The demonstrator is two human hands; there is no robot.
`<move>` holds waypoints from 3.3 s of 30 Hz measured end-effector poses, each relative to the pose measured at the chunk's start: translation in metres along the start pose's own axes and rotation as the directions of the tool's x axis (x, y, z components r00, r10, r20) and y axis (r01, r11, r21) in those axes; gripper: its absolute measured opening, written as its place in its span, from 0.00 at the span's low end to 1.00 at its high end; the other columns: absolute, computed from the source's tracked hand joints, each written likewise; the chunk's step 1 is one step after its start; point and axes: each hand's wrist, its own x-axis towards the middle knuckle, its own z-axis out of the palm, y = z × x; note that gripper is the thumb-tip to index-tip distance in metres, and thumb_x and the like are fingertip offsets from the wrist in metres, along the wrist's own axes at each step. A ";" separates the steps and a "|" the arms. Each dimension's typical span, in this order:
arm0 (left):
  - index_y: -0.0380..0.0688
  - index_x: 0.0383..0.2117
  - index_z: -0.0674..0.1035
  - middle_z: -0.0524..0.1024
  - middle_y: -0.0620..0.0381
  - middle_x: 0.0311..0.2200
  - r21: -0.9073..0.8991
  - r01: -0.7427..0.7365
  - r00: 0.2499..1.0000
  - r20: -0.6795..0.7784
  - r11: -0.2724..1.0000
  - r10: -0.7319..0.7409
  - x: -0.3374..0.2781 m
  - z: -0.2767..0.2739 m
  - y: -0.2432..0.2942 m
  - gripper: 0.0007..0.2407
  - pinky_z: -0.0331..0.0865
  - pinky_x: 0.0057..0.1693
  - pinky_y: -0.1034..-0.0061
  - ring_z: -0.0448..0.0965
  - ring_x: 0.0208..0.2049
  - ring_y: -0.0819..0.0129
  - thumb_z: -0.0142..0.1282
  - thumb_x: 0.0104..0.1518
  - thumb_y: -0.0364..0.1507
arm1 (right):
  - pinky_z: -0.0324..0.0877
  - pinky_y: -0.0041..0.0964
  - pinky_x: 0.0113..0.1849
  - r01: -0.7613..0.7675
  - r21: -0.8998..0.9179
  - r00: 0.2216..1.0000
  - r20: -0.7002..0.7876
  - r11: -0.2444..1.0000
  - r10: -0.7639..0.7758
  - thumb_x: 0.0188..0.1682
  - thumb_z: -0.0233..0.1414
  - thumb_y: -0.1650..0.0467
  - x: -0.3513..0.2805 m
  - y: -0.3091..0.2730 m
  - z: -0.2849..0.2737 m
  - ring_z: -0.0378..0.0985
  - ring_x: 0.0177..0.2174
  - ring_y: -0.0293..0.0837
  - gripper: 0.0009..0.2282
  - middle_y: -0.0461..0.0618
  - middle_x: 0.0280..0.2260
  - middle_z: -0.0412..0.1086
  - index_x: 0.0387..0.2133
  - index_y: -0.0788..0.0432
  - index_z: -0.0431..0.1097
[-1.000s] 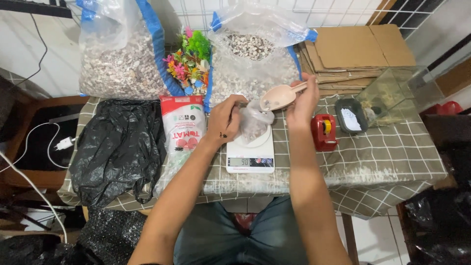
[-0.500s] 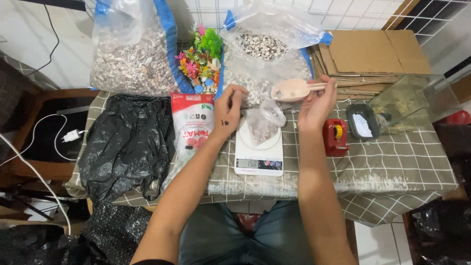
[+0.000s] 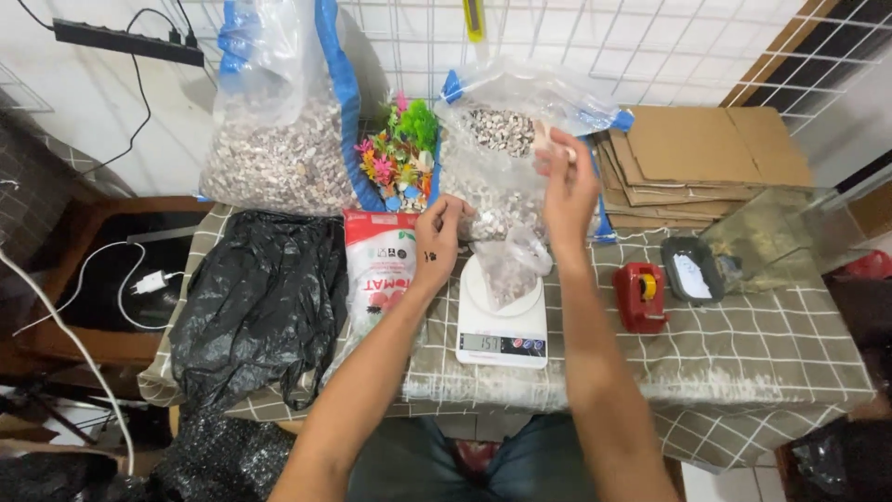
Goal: Measuring and bagging white aquarium gravel using a scoop and a digital scale.
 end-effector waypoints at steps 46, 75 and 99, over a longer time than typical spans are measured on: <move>0.56 0.56 0.68 0.66 0.57 0.50 0.318 -0.675 0.704 0.546 0.666 0.453 -0.022 0.016 -0.008 0.14 0.58 0.57 0.68 0.66 0.53 0.59 0.45 0.69 0.42 | 0.61 0.24 0.19 -0.357 0.079 0.922 0.189 0.931 0.338 0.60 0.40 0.60 -0.034 0.016 -0.016 0.68 0.16 0.35 0.15 0.49 0.17 0.72 0.36 0.53 0.71; 0.44 0.36 0.78 0.76 0.57 0.37 -0.627 0.295 0.950 0.275 0.721 -0.150 0.009 -0.004 -0.049 0.17 0.69 0.47 0.78 0.77 0.38 0.70 0.46 0.60 0.45 | 0.68 0.27 0.20 -0.432 0.603 0.729 -0.204 0.671 0.653 0.54 0.48 0.56 -0.016 0.075 -0.057 0.75 0.19 0.44 0.15 0.55 0.18 0.68 0.34 0.55 0.72; 0.42 0.31 0.79 0.76 0.54 0.29 -0.687 0.224 0.972 0.213 0.691 -0.103 0.011 -0.001 -0.027 0.12 0.66 0.43 0.74 0.72 0.31 0.67 0.53 0.56 0.38 | 0.79 0.37 0.45 -0.375 0.460 0.898 -0.037 0.805 0.439 0.49 0.52 0.63 0.010 0.012 -0.016 0.85 0.40 0.52 0.15 0.55 0.45 0.75 0.43 0.60 0.69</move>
